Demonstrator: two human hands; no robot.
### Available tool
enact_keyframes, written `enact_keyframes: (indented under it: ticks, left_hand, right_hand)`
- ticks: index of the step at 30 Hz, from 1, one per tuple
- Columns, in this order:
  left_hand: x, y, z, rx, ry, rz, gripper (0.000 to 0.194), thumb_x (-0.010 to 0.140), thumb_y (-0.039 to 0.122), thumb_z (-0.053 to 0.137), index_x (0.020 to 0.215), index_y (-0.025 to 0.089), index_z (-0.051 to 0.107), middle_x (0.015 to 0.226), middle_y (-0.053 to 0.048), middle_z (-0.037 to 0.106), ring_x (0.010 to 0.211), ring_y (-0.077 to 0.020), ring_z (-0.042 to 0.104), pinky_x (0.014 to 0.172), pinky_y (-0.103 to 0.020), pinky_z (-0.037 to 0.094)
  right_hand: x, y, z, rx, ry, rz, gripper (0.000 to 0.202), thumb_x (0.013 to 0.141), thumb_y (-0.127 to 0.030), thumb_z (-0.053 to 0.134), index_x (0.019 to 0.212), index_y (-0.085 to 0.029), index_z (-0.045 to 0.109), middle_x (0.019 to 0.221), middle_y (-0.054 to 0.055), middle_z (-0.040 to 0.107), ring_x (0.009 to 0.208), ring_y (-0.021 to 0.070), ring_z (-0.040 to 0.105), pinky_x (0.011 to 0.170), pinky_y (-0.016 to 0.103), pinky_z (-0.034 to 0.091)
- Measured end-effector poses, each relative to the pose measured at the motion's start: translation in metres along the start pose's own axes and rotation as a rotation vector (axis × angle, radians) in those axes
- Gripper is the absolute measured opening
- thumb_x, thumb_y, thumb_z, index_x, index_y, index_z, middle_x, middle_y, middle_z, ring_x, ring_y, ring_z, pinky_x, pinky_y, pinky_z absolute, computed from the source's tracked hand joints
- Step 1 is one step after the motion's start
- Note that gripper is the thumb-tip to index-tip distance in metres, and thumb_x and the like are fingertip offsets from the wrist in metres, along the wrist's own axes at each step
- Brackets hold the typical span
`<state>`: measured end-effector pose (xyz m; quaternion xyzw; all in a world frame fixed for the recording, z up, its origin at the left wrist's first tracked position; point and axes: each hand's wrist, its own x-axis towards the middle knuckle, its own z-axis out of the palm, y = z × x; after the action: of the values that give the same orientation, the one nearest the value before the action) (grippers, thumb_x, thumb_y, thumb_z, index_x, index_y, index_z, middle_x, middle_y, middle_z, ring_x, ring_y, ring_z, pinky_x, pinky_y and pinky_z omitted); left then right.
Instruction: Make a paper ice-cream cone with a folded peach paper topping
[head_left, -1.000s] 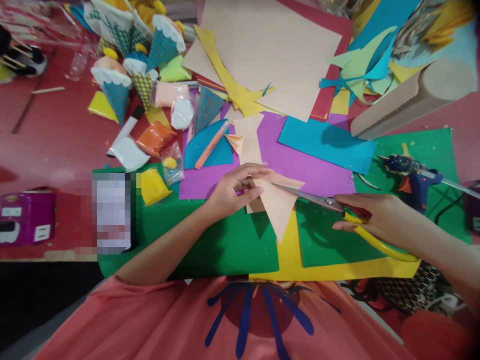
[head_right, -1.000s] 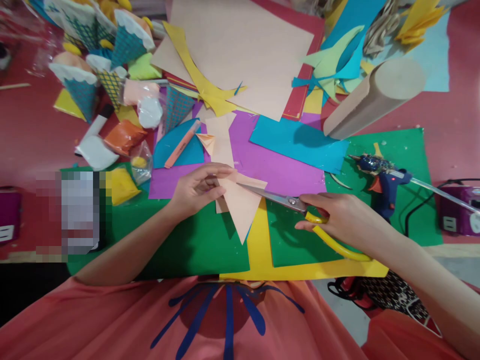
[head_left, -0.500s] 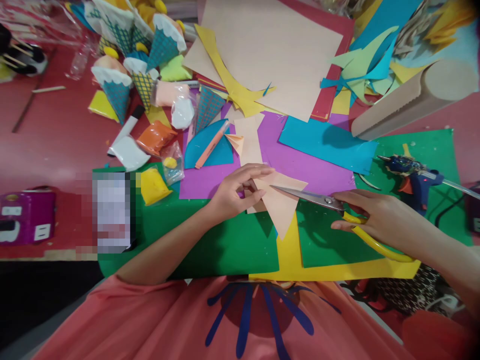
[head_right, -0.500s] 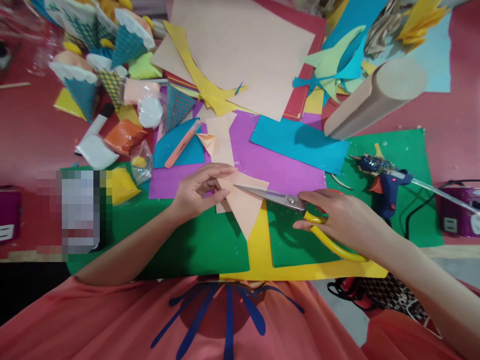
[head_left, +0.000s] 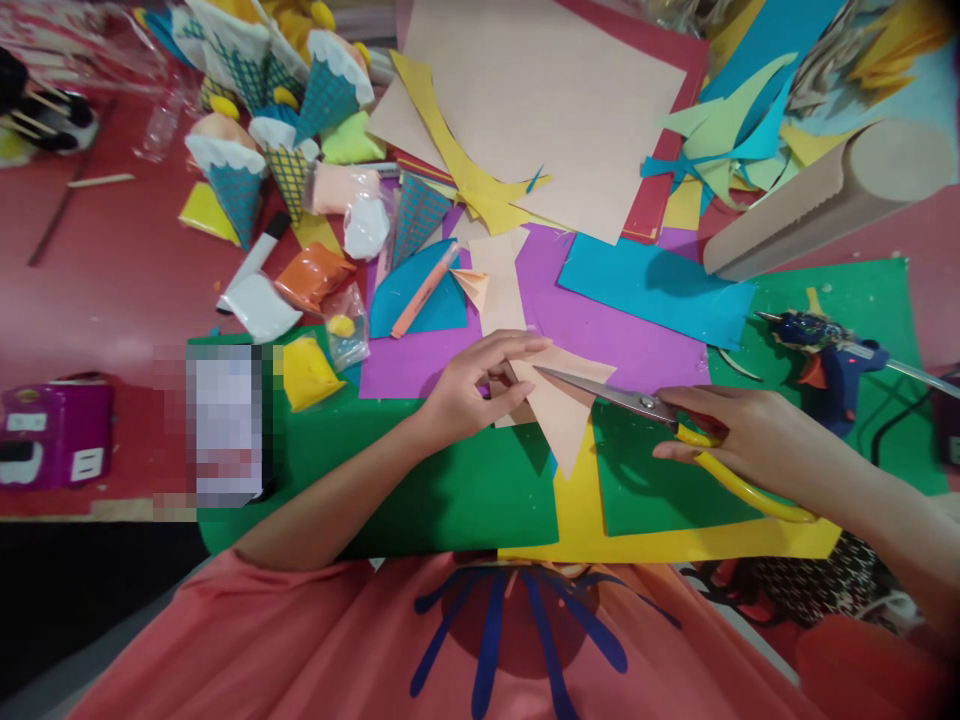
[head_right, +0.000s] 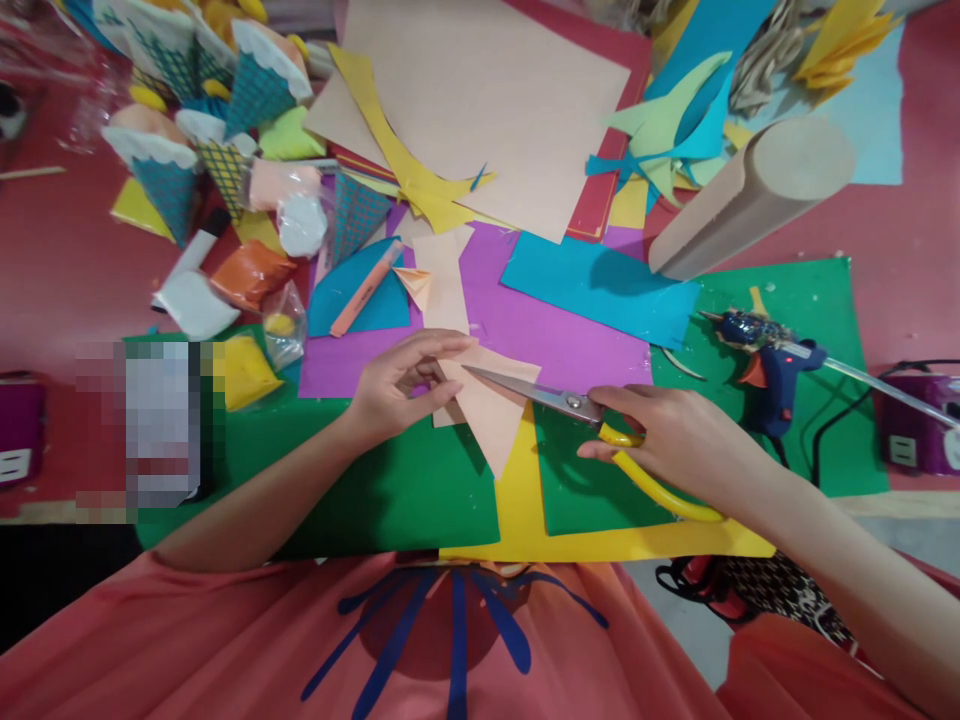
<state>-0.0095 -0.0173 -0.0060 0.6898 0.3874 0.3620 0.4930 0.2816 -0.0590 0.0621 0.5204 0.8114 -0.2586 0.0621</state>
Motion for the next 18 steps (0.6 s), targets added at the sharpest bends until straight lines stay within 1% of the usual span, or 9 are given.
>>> enact_keyframes:
  ticks: [2, 4, 6, 8, 9, 12, 14, 18]
  left_hand:
    - [-0.0004, -0.0014, 0.0002, -0.026, 0.005, 0.005, 0.035, 0.081, 0.017, 0.062, 0.115, 0.022, 0.066, 0.114, -0.007, 0.067, 0.059, -0.0014, 0.054, 0.051, -0.013, 0.046]
    - [-0.0006, -0.0026, 0.0001, -0.049, 0.008, 0.008, 0.036, 0.081, 0.016, 0.062, 0.116, 0.023, 0.065, 0.115, -0.007, 0.067, 0.059, -0.0014, 0.054, 0.051, -0.012, 0.046]
    - [-0.0006, -0.0035, -0.0001, -0.058, 0.005, 0.006, 0.036, 0.082, 0.017, 0.062, 0.117, 0.023, 0.065, 0.116, -0.007, 0.066, 0.064, -0.0029, 0.057, 0.052, -0.013, 0.047]
    - [-0.0005, -0.0041, -0.0004, -0.058, 0.008, 0.009, 0.035, 0.083, 0.019, 0.062, 0.118, 0.023, 0.065, 0.118, -0.008, 0.065, 0.066, -0.0037, 0.058, 0.053, -0.013, 0.047]
    - [-0.0005, -0.0042, -0.0005, -0.057, 0.010, 0.014, 0.035, 0.083, 0.019, 0.062, 0.118, 0.023, 0.064, 0.118, -0.008, 0.065, 0.066, -0.0035, 0.058, 0.054, -0.014, 0.048]
    - [-0.0006, -0.0034, -0.0003, -0.051, 0.014, 0.020, 0.036, 0.083, 0.018, 0.062, 0.118, 0.024, 0.064, 0.117, -0.007, 0.065, 0.063, -0.0022, 0.056, 0.053, -0.013, 0.047]
    - [-0.0009, -0.0022, 0.0003, -0.038, 0.007, 0.010, 0.036, 0.083, 0.017, 0.062, 0.118, 0.023, 0.064, 0.117, -0.007, 0.066, 0.061, -0.0015, 0.056, 0.052, -0.012, 0.046]
    - [-0.0011, 0.0002, 0.0012, 0.010, -0.011, 0.011, 0.035, 0.082, 0.016, 0.062, 0.117, 0.021, 0.065, 0.118, -0.008, 0.066, 0.070, -0.0038, 0.061, 0.056, -0.011, 0.049]
  right_hand:
    - [-0.0001, 0.0013, 0.0011, 0.006, 0.012, -0.013, 0.067, 0.083, -0.073, 0.034, 0.100, -0.019, 0.068, 0.059, 0.004, 0.062, 0.050, 0.0177, 0.058, 0.048, 0.028, 0.043]
    - [0.0000, 0.0033, 0.0026, -0.006, 0.030, -0.019, 0.066, 0.083, -0.073, 0.036, 0.102, -0.019, 0.067, 0.063, 0.004, 0.064, 0.053, 0.0186, 0.060, 0.049, 0.028, 0.045]
    - [-0.0001, 0.0053, 0.0039, -0.038, 0.050, -0.015, 0.067, 0.082, -0.074, 0.036, 0.107, -0.019, 0.066, 0.079, 0.009, 0.070, 0.065, 0.0226, 0.067, 0.054, 0.031, 0.050]
    - [-0.0005, 0.0066, 0.0048, -0.065, 0.057, -0.007, 0.069, 0.082, -0.075, 0.035, 0.112, -0.020, 0.064, 0.096, 0.012, 0.072, 0.077, 0.0272, 0.070, 0.060, 0.036, 0.054]
    - [-0.0008, 0.0068, 0.0050, -0.072, 0.052, -0.001, 0.070, 0.082, -0.075, 0.034, 0.113, -0.020, 0.064, 0.100, 0.013, 0.072, 0.081, 0.0286, 0.070, 0.062, 0.037, 0.055]
    - [-0.0017, 0.0055, 0.0054, -0.076, 0.035, 0.004, 0.069, 0.082, -0.075, 0.033, 0.112, -0.021, 0.064, 0.099, 0.013, 0.072, 0.080, 0.0284, 0.070, 0.062, 0.038, 0.055]
    - [-0.0012, 0.0034, 0.0054, -0.075, 0.051, -0.011, 0.069, 0.083, -0.074, 0.033, 0.111, -0.020, 0.065, 0.096, 0.013, 0.073, 0.077, 0.0274, 0.070, 0.061, 0.037, 0.055]
    - [0.0029, -0.0014, 0.0052, -0.048, 0.076, -0.046, 0.072, 0.083, -0.074, 0.033, 0.108, -0.016, 0.067, 0.085, 0.013, 0.072, 0.066, 0.0243, 0.067, 0.055, 0.034, 0.050]
